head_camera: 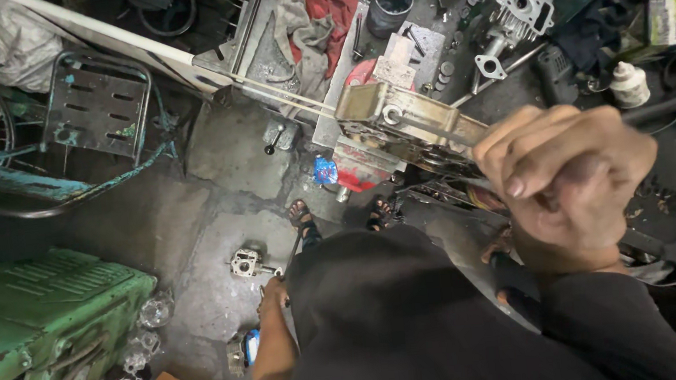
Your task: The person works on a motorcycle engine crankcase clamped in a bench vise, removing fasteners by hand and with a socket wrench and spanner. They collect the removed bolts in a metal bowl, sort through the bolts, and continue loosening parts of the casing.
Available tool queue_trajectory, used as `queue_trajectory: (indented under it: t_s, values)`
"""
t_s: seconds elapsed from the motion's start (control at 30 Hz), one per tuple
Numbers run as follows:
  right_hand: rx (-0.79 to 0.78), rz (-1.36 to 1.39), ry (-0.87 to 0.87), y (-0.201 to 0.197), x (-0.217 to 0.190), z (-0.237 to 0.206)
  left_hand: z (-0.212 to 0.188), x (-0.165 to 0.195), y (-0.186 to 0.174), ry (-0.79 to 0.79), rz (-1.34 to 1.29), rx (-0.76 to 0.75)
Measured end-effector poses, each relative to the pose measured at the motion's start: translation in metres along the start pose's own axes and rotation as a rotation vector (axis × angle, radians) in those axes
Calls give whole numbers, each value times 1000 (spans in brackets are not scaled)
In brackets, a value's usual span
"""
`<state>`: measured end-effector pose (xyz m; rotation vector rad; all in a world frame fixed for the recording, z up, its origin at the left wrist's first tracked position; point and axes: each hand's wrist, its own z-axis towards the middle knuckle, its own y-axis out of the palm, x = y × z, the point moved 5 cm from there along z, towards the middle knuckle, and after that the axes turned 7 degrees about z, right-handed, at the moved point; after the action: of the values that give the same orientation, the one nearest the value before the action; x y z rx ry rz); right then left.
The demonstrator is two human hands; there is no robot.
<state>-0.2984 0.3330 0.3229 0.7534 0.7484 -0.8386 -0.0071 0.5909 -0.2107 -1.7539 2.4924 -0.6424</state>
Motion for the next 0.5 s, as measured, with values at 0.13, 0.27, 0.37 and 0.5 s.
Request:
queue_trajectory:
  t_s: [0.13, 0.27, 0.37, 0.5]
  values:
    - [-124, 5, -122, 4, -1, -17, 22, -10, 2, 26, -17, 11]
    - [-12, -61, -155, -5, 4, -37, 30, -13, 0, 28, -67, 41]
    - [23, -98, -207, -11, 8, -50, 30, -14, -5, 52, 8, 59]
    - [14, -28, -313, -14, 22, -63, 18, -7, -13, 74, 112, 54]
